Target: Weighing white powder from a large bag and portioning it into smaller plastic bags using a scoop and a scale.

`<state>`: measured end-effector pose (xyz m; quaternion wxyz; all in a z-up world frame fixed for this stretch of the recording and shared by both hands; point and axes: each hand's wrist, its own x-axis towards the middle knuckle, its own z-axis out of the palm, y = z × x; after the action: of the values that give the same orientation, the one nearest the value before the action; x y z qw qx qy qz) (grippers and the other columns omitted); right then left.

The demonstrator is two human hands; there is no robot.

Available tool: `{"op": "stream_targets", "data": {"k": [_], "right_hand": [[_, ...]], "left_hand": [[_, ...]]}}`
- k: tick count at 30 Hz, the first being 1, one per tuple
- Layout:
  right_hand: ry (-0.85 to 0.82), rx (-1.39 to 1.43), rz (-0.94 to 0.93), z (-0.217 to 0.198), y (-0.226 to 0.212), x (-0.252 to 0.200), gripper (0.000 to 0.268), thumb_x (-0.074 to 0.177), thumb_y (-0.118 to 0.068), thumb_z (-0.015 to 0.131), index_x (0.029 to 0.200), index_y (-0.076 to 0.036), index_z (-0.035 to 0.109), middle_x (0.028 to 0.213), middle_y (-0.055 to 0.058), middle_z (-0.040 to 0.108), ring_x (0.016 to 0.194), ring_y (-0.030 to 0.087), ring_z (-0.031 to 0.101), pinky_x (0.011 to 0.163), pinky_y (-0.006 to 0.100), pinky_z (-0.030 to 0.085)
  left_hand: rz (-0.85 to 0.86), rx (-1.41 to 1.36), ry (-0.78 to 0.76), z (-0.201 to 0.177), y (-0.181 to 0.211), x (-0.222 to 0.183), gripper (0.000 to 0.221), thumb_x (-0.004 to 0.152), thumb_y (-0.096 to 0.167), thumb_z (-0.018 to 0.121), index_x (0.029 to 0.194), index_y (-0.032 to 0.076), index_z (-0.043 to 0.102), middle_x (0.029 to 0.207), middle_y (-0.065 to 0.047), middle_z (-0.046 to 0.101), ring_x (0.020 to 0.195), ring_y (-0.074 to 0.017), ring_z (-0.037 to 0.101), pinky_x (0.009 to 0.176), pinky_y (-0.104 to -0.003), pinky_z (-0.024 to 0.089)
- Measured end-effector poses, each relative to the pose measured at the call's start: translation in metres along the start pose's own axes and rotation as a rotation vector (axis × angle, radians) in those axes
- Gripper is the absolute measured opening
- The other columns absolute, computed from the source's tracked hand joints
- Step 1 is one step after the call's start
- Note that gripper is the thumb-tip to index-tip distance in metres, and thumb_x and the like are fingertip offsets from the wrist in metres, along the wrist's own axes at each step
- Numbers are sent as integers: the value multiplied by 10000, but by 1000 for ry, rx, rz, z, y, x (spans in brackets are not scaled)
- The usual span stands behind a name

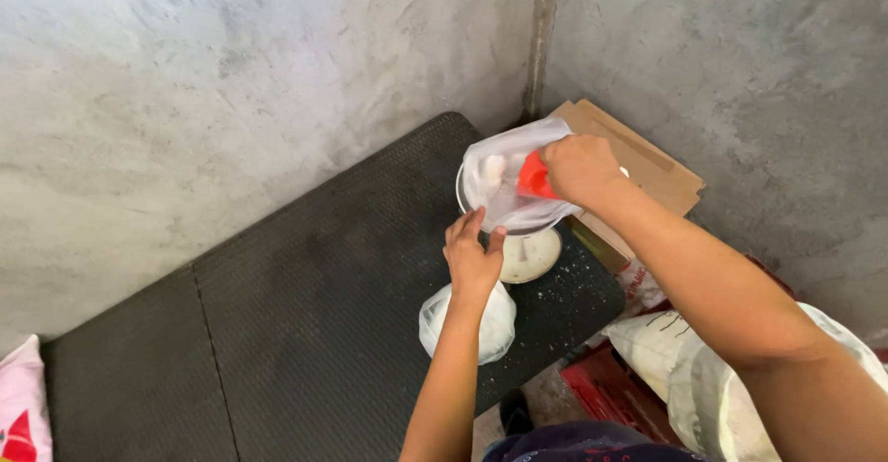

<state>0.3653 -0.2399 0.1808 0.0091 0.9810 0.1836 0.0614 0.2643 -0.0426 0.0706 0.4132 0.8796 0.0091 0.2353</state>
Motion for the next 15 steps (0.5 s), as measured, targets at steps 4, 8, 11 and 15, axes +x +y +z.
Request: {"op": "stream_targets", "data": {"k": [4,8,11,15], "right_hand": [[-21,-44,-2,-11,-1,-15,184,871,-257,692,1009,-178,784,964,135,767,909,333,746,758,470,592],[65,91,-21,-25,3,-41,281,781,-296,749,1048,-216,782,900,138,757,858,360,726,702,491,573],[181,207,43,-27,9,-69,274,813,-321,776,1042,-170,771,876,147,748,838,378,715,690,500,555],[372,461,160,-11,32,-114,303,873,-306,840,1035,-69,740,855,188,710,783,384,687,682,463,538]], "left_hand": [[34,-102,18,-10,11,0,477,873,236,783,1274,-4,692,1307,-207,671,1218,-394,624,1044,-459,503],[50,-125,-16,-13,15,0,502,864,215,788,1301,-2,670,1312,-216,665,1218,-404,631,1030,-456,510],[57,-151,18,-15,16,-9,531,876,215,786,1349,17,647,1360,-239,623,1252,-412,611,1049,-452,502],[80,-177,153,-24,34,-27,565,929,224,769,1431,45,580,1468,-272,517,1318,-437,564,1087,-465,470]]}}
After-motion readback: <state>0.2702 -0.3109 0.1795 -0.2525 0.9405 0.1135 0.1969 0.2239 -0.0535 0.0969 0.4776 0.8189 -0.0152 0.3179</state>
